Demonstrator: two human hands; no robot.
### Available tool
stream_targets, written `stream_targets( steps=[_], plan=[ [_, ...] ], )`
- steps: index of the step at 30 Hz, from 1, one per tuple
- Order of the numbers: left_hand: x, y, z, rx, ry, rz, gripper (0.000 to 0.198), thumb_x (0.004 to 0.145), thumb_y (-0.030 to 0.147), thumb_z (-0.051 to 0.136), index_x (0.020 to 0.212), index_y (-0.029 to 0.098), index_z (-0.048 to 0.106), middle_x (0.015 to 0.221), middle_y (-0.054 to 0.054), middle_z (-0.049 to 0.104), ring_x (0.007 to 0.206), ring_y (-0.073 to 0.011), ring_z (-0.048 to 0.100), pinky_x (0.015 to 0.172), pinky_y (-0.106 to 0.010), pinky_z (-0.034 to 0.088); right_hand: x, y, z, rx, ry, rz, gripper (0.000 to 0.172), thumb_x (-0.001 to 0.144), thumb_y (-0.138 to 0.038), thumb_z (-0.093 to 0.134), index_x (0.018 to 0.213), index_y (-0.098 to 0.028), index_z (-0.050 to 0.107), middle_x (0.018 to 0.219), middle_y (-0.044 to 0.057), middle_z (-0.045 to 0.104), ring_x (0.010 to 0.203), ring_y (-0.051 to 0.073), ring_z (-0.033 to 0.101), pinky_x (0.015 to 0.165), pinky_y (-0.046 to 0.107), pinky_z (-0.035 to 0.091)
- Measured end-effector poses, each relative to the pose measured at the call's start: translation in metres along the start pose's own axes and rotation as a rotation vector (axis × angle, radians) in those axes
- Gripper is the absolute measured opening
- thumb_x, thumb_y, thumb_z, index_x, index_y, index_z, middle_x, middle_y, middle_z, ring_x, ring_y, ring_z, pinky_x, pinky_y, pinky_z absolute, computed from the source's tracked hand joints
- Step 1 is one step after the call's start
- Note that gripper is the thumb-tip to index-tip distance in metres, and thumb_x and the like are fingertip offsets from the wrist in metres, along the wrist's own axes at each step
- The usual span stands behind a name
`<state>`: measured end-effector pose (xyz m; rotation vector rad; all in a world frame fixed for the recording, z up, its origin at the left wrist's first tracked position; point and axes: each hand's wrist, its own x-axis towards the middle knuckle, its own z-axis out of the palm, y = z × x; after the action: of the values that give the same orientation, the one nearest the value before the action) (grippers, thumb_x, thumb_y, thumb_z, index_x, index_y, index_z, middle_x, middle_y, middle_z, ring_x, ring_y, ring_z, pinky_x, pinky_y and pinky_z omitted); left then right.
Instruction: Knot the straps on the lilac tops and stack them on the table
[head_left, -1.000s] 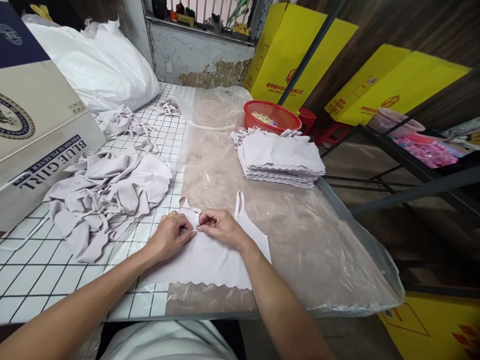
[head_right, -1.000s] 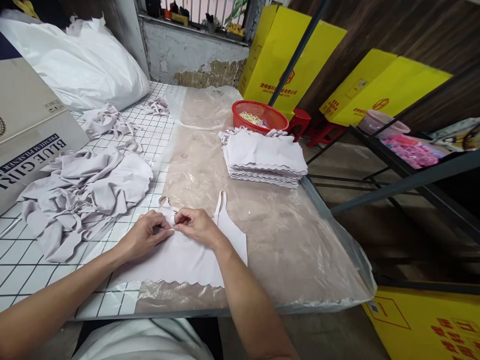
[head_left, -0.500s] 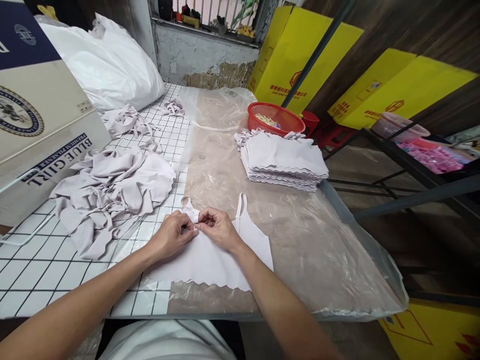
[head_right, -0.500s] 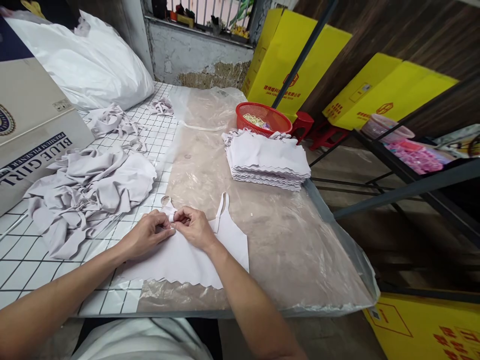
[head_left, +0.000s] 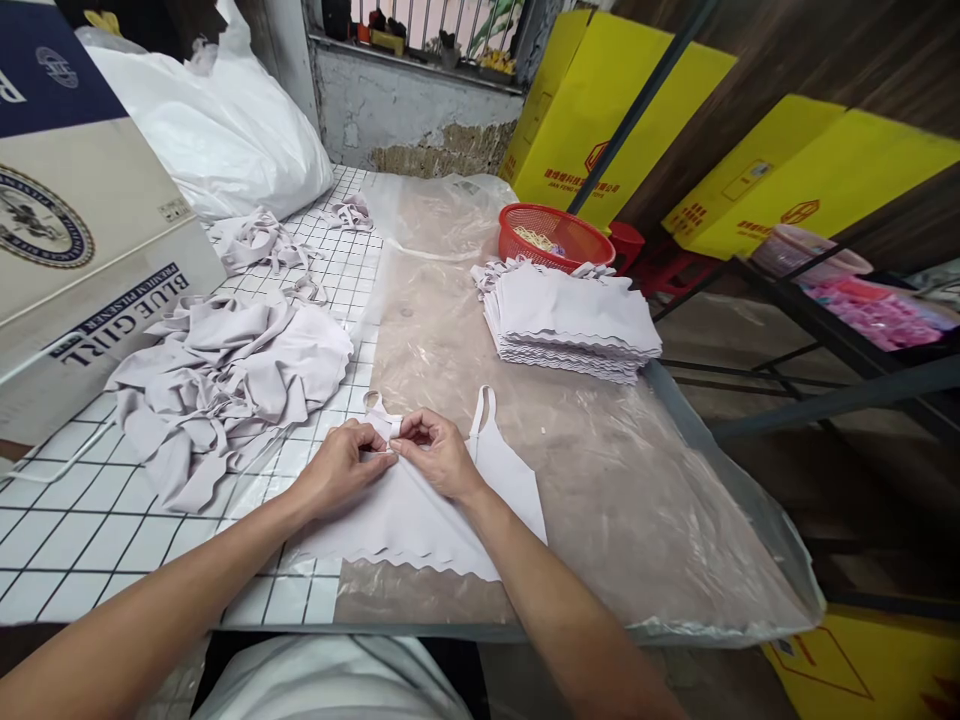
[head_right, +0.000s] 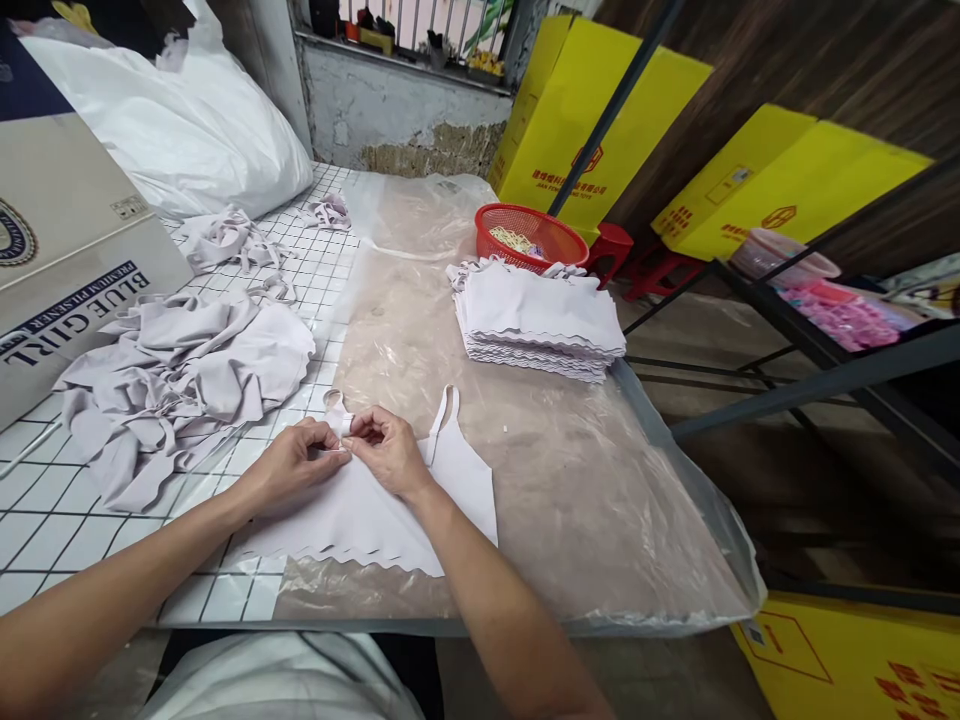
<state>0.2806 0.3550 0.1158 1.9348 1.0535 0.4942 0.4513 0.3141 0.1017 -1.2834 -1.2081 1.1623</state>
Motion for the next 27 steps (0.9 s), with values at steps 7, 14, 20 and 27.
stream_targets(
  steps=[7,14,20,27],
  plan=[
    [0.000,0.002,-0.002,0.037,-0.024,0.021,0.030,0.081,0.046,0.051,0.066,0.020,0.053,0.067,-0.001,0.056,0.072,-0.0193,0.052,0.067,-0.033,0.039,0.001,0.002,0.004,0.035,0.008,0.013,0.025,0.068,-0.035,0.075,0.078,-0.021,0.056,0.073,-0.003,0.060,0.068,0.013,0.056,0.071,0.028,0.047],
    [-0.002,0.002,0.000,0.039,-0.046,0.074,0.032,0.086,0.045,0.049,0.063,0.022,0.054,0.067,-0.003,0.060,0.077,-0.0217,0.053,0.077,-0.037,0.040,0.000,-0.011,-0.001,0.257,-0.066,0.159,0.042,0.070,-0.033,0.075,0.100,-0.024,0.046,0.088,0.000,0.070,0.081,0.016,0.064,0.080,0.032,0.051],
    [0.000,-0.004,0.006,0.123,-0.044,0.105,0.027,0.085,0.042,0.053,0.069,0.021,0.058,0.073,-0.004,0.065,0.080,-0.0235,0.055,0.084,-0.042,0.038,0.034,-0.046,-0.008,0.223,-0.125,0.159,0.038,0.076,-0.026,0.069,0.104,-0.025,0.043,0.101,0.004,0.073,0.094,0.017,0.065,0.080,0.030,0.050],
    [0.000,-0.005,0.008,0.206,-0.032,0.096,0.023,0.086,0.038,0.052,0.071,0.021,0.057,0.073,-0.004,0.064,0.080,-0.0234,0.055,0.078,-0.041,0.039,0.105,-0.050,-0.001,-0.149,-0.206,0.092,0.032,0.081,-0.014,0.056,0.109,-0.023,0.042,0.085,-0.002,0.070,0.079,0.014,0.066,0.071,0.026,0.050]
  ],
)
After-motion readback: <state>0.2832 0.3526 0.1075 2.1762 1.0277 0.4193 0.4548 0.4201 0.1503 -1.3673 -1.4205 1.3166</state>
